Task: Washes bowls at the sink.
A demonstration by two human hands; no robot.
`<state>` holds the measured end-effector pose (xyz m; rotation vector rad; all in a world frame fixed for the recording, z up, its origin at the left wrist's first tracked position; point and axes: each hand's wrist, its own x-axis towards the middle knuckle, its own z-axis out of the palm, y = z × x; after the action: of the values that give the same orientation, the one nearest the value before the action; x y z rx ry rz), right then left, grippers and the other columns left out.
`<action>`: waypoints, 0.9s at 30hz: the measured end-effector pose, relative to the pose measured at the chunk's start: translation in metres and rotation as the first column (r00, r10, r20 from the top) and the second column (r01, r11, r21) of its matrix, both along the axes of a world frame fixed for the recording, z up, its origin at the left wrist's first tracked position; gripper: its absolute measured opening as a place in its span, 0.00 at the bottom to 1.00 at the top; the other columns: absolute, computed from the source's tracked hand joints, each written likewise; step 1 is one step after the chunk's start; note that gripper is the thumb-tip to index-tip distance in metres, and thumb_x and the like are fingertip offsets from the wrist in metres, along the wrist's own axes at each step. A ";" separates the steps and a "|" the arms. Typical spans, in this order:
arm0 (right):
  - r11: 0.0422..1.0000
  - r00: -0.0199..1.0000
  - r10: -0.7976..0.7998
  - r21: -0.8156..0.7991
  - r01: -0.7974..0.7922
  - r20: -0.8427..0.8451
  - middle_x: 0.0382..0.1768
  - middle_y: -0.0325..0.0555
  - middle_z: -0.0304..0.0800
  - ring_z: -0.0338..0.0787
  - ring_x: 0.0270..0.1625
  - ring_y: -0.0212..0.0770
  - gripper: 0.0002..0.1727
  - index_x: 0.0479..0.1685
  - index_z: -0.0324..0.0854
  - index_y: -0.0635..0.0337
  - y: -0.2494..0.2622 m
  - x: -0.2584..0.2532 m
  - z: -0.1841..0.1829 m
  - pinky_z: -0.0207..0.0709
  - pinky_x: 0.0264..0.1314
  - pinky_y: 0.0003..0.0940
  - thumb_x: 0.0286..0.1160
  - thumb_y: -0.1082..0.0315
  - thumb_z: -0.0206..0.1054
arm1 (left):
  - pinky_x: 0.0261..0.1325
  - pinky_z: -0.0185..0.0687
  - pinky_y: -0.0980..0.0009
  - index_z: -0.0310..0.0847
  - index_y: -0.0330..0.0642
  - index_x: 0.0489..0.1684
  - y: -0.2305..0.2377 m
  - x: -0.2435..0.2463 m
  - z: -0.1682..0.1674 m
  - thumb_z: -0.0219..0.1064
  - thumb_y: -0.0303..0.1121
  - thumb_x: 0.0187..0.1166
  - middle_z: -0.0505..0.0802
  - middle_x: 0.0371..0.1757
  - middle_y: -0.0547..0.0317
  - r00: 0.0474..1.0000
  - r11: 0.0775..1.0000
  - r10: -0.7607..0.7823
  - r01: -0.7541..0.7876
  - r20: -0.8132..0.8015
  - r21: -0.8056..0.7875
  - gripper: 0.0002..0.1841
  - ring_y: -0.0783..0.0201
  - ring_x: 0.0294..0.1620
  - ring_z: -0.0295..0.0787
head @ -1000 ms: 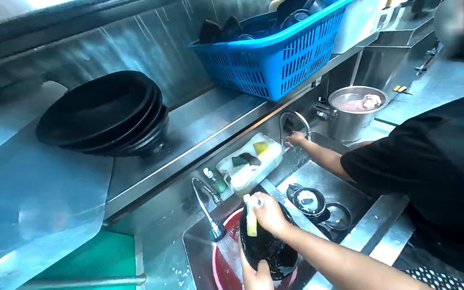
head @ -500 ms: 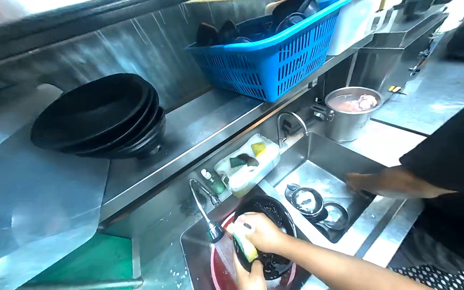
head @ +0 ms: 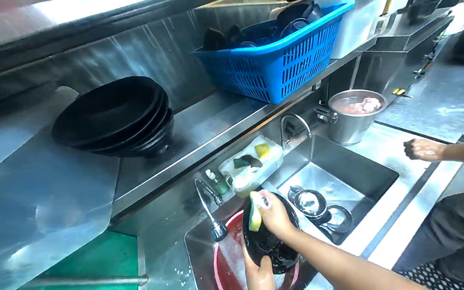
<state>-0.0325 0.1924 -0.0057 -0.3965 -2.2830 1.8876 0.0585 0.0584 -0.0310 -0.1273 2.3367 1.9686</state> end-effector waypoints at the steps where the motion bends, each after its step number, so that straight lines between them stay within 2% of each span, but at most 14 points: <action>1: 0.996 0.996 0.085 0.038 -0.084 -0.010 0.65 0.54 0.86 0.85 0.69 0.44 0.20 0.68 0.83 0.61 -0.003 0.005 0.001 0.77 0.77 0.40 0.79 0.68 0.64 | 0.81 0.72 0.56 0.40 0.39 0.95 -0.001 -0.001 -0.003 0.63 0.14 0.62 0.66 0.88 0.38 1.000 1.000 -0.009 0.008 0.017 0.018 0.52 0.53 0.84 0.71; 3: 0.947 0.949 0.310 0.102 -0.304 -0.054 0.66 0.54 0.85 0.83 0.70 0.45 0.19 0.67 0.85 0.61 -0.009 0.018 0.000 0.75 0.78 0.41 0.77 0.69 0.65 | 0.75 0.79 0.55 0.37 0.41 0.96 -0.006 -0.006 -0.010 0.65 0.14 0.60 0.70 0.86 0.38 0.996 0.996 -0.037 0.030 0.086 0.085 0.54 0.53 0.79 0.76; 6: 0.815 0.814 0.572 0.182 -0.550 -0.102 0.64 0.55 0.86 0.84 0.68 0.48 0.17 0.63 0.87 0.60 -0.014 0.032 -0.008 0.76 0.76 0.44 0.76 0.69 0.69 | 0.48 0.91 0.53 0.35 0.39 0.92 -0.023 -0.007 -0.017 0.64 0.15 0.53 0.83 0.66 0.43 0.965 0.921 -0.137 0.041 0.222 0.388 0.56 0.55 0.56 0.90; 8: 0.732 0.736 0.673 0.209 -0.649 -0.071 0.65 0.56 0.85 0.84 0.68 0.49 0.18 0.65 0.86 0.60 -0.012 0.038 -0.010 0.76 0.76 0.46 0.76 0.70 0.70 | 0.47 0.92 0.45 0.52 0.43 0.77 -0.038 -0.007 -0.019 0.65 0.23 0.57 0.90 0.56 0.47 0.941 0.719 -0.269 0.054 0.206 0.693 0.41 0.50 0.51 0.94; 9: 0.689 0.697 0.715 0.225 -0.689 -0.058 0.65 0.57 0.85 0.84 0.68 0.51 0.19 0.65 0.86 0.61 -0.011 0.041 -0.012 0.76 0.76 0.48 0.75 0.71 0.70 | 0.47 0.91 0.43 0.68 0.45 0.66 -0.044 -0.007 -0.019 0.71 0.32 0.61 0.94 0.51 0.48 0.936 0.619 -0.295 0.032 0.194 0.785 0.29 0.49 0.49 0.95; 10: 0.646 0.657 0.752 0.254 -0.720 -0.052 0.64 0.59 0.85 0.84 0.68 0.53 0.18 0.64 0.86 0.62 -0.010 0.044 -0.013 0.75 0.76 0.50 0.74 0.72 0.71 | 0.49 0.91 0.46 0.84 0.47 0.56 -0.049 -0.010 -0.021 0.77 0.44 0.63 0.97 0.47 0.50 0.930 0.549 -0.311 0.010 0.193 0.836 0.22 0.51 0.49 0.96; 11: 0.602 0.617 0.785 0.294 -0.742 -0.051 0.62 0.60 0.86 0.84 0.68 0.55 0.18 0.62 0.87 0.63 -0.009 0.047 -0.016 0.74 0.76 0.52 0.73 0.72 0.71 | 0.52 0.92 0.51 0.89 0.50 0.54 -0.052 -0.012 -0.021 0.77 0.53 0.66 0.97 0.46 0.54 0.930 0.521 -0.317 0.006 0.186 0.854 0.23 0.55 0.49 0.96; 12: 0.558 0.579 0.814 0.347 -0.754 -0.051 0.61 0.59 0.87 0.84 0.67 0.55 0.17 0.60 0.88 0.62 -0.007 0.050 -0.018 0.74 0.76 0.53 0.72 0.72 0.72 | 0.52 0.93 0.54 0.85 0.50 0.60 -0.051 -0.014 -0.022 0.73 0.55 0.73 0.97 0.47 0.53 0.942 0.527 -0.273 -0.024 0.196 0.849 0.24 0.56 0.48 0.96; 13: 0.507 0.541 0.840 0.406 -0.760 -0.038 0.60 0.57 0.88 0.84 0.67 0.56 0.16 0.59 0.89 0.61 -0.004 0.053 -0.020 0.73 0.78 0.54 0.72 0.73 0.72 | 0.50 0.93 0.58 0.68 0.50 0.72 -0.048 -0.017 -0.022 0.60 0.50 0.85 0.94 0.49 0.54 0.955 0.593 -0.218 -0.033 0.200 0.805 0.22 0.60 0.47 0.95; 15: 0.407 0.471 0.882 0.507 -0.760 -0.001 0.60 0.55 0.88 0.83 0.68 0.56 0.13 0.56 0.89 0.58 0.003 0.061 -0.023 0.70 0.80 0.54 0.74 0.73 0.71 | 0.40 0.92 0.65 0.51 0.48 0.87 -0.036 -0.022 -0.021 0.53 0.33 0.90 0.91 0.51 0.51 0.968 0.734 -0.069 -0.115 0.242 0.669 0.26 0.63 0.41 0.93; 18: 0.302 0.438 0.893 0.590 -0.749 0.099 0.61 0.51 0.89 0.83 0.70 0.54 0.13 0.57 0.89 0.55 0.026 0.066 -0.031 0.69 0.81 0.55 0.76 0.73 0.69 | 0.49 0.93 0.52 0.50 0.43 0.89 -0.028 -0.024 -0.025 0.59 0.17 0.79 0.86 0.65 0.39 0.969 0.827 0.070 -0.189 0.236 0.530 0.36 0.51 0.53 0.92; 23: 0.055 0.600 0.679 0.786 -0.616 0.423 0.69 0.60 0.84 0.76 0.77 0.64 0.14 0.62 0.84 0.64 0.079 0.031 -0.017 0.64 0.81 0.67 0.82 0.75 0.59 | 0.45 0.93 0.44 0.49 0.45 0.90 -0.026 -0.018 -0.023 0.61 0.13 0.70 0.83 0.70 0.36 0.959 0.890 0.031 -0.155 0.281 0.429 0.43 0.42 0.56 0.91; 25: -0.089 0.605 0.718 0.907 -0.411 0.345 0.66 0.55 0.85 0.79 0.74 0.60 0.15 0.60 0.85 0.61 0.089 0.005 -0.008 0.72 0.73 0.62 0.81 0.79 0.58 | 0.41 0.94 0.44 0.48 0.45 0.90 -0.021 -0.017 -0.021 0.62 0.14 0.69 0.85 0.67 0.36 0.947 0.909 -0.050 -0.089 0.317 0.408 0.43 0.42 0.53 0.92; 27: -0.092 0.496 0.855 0.985 -0.142 0.152 0.61 0.46 0.89 0.84 0.68 0.54 0.14 0.54 0.88 0.52 0.093 -0.019 -0.004 0.79 0.66 0.54 0.80 0.77 0.61 | 0.41 0.94 0.46 0.48 0.46 0.91 -0.015 -0.021 -0.014 0.62 0.15 0.66 0.85 0.69 0.38 0.931 0.943 -0.136 0.017 0.337 0.333 0.46 0.44 0.55 0.92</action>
<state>-0.0518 0.2855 -0.0095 1.3709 -2.6239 -0.0469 0.0375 0.0431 -0.0450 -0.3324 1.7454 2.0552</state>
